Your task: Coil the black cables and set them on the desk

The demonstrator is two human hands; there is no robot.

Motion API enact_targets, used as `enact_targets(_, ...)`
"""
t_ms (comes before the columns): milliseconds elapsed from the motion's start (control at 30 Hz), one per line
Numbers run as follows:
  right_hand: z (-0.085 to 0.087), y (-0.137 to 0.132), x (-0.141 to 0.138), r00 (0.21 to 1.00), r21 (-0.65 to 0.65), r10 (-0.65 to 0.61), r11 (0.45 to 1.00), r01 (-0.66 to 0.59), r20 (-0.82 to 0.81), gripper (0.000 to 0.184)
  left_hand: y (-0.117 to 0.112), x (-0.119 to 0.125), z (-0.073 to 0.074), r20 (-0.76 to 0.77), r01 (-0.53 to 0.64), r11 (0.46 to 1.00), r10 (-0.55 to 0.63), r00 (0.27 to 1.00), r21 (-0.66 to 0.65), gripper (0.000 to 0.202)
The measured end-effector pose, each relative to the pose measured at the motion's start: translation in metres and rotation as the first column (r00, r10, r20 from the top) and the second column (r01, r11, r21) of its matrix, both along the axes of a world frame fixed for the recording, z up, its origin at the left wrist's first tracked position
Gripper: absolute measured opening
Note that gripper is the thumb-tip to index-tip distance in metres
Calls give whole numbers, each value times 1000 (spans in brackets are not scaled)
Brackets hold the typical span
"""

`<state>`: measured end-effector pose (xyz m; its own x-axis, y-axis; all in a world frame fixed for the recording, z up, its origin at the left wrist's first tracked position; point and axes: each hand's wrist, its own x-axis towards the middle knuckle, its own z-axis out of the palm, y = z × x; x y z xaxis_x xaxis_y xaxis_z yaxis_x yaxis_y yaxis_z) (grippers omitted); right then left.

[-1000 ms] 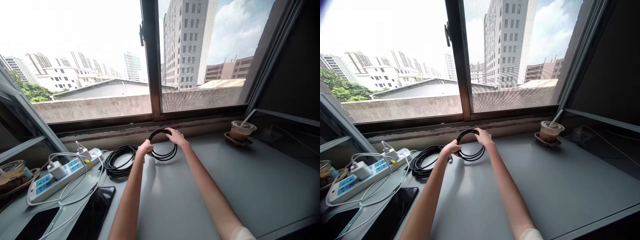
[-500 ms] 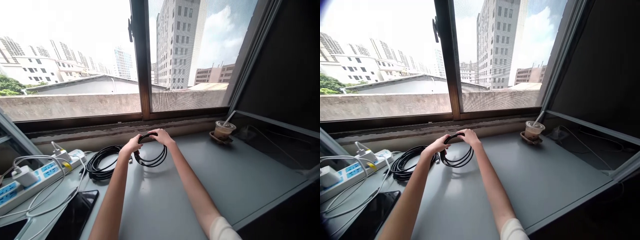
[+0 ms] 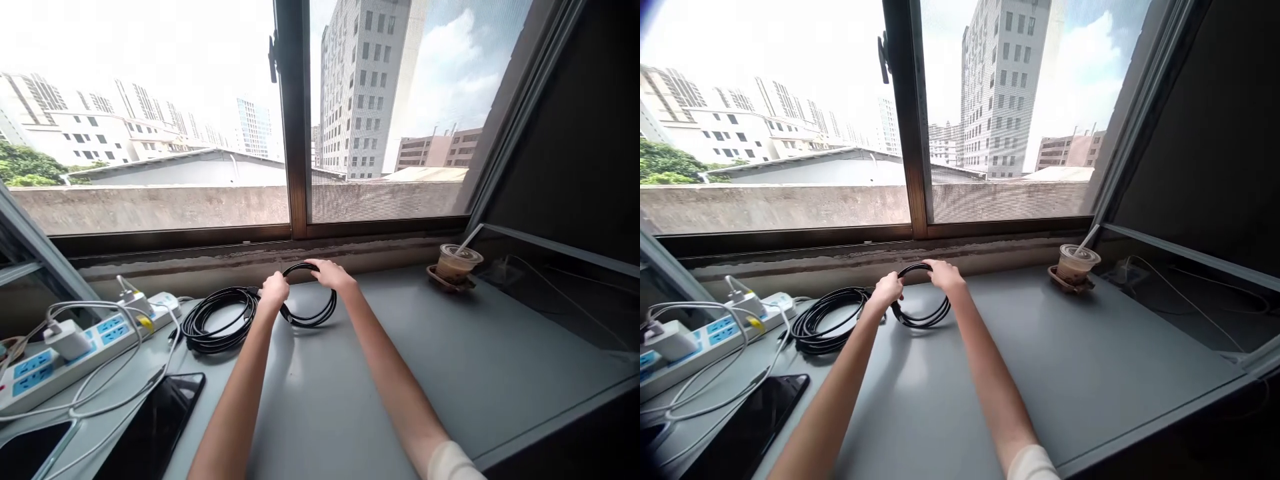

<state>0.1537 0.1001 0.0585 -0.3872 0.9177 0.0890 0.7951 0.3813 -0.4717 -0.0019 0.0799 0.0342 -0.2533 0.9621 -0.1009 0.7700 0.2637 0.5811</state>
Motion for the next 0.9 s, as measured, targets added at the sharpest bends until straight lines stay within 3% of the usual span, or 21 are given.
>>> enact_targets(100,-1,-1,3,999,-135,-28,990,32,30,38,0,4,-4,-70,-48,998,45,997,-44,28)
enact_targets(267,-10,4,13,999,-375,-31,926,32,8,38,0,4,-9,-71,-34,992,25,997,-121,32)
enact_targets(400,-21,11,15,993,-430,-73,903,28,-89,38,0,1,-11,-109,-60,996,53,993,-59,25)
enact_targets(567,-42,22,14,974,-465,-190,878,113,-123,37,-2,4,-16,-171,-8,1000,10,985,10,45)
enact_targets(667,-52,31,14,970,-465,-210,876,130,-125,34,-5,10,-11,-238,20,1000,-14,971,23,45)
enact_targets(767,-57,38,16,972,-456,-204,881,128,-120,30,-10,17,3,-294,119,993,-107,950,21,40)
enact_targets(900,-60,42,21,975,-465,-202,875,136,-93,25,-18,33,13,-272,397,909,-416,868,-124,47)
